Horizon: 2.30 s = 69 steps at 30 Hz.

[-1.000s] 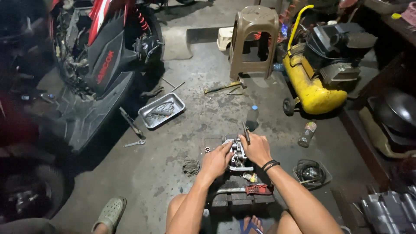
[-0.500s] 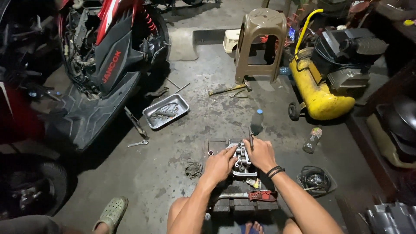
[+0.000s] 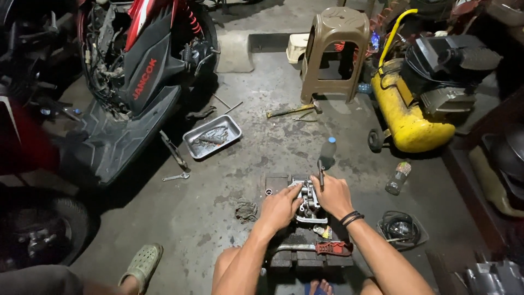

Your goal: The person sits on the floor and uses a screwdriver to tighten screws on a small engine cylinder head clamped in a vise. They adjust the part and continue tightening the screws throughout the video.

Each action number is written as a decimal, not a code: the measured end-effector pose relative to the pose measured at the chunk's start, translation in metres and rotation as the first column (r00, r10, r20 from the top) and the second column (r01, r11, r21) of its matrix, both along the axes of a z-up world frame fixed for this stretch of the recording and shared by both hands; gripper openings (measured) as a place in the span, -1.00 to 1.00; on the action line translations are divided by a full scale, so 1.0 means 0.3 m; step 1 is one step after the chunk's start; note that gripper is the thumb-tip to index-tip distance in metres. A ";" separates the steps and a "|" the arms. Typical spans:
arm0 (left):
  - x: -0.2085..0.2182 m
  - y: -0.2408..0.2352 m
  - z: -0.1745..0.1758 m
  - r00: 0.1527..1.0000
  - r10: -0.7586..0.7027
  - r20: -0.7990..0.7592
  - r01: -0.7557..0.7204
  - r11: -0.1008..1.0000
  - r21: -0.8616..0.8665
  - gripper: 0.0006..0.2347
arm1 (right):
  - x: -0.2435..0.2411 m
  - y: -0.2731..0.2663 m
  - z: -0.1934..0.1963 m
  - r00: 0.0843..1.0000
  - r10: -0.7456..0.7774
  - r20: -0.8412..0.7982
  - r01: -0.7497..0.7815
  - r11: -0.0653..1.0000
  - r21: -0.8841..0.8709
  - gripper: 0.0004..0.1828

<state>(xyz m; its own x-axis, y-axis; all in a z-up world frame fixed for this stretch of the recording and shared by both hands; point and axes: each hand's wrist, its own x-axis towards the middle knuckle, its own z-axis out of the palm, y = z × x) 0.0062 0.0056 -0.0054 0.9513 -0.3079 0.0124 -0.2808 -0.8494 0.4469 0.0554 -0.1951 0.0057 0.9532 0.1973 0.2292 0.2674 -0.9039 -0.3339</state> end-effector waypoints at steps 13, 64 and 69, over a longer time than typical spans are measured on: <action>-0.004 0.004 0.013 1.000 -0.006 0.029 0.006 1.000 -0.021 -0.57 | 0.006 -0.001 -0.023 0.998 0.017 0.055 -0.018 1.000 0.020 -0.60; 0.039 -0.015 -0.026 0.975 0.090 0.202 -0.080 0.995 -0.061 -0.70 | 0.001 -0.062 -0.026 0.951 0.097 0.292 -0.131 0.986 0.100 -0.73; 0.024 -0.003 0.023 0.990 0.045 0.133 -0.036 0.997 -0.064 -0.68 | -0.006 -0.065 -0.026 0.980 0.116 0.159 -0.136 0.983 0.122 -0.68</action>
<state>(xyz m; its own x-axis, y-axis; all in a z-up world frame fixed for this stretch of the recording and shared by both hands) 0.0135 0.0047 0.0014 0.9514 -0.2639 0.1589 -0.3079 -0.8333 0.4591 0.0536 -0.2146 -0.0022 0.8750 0.2721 0.4005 0.4328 -0.8103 -0.3951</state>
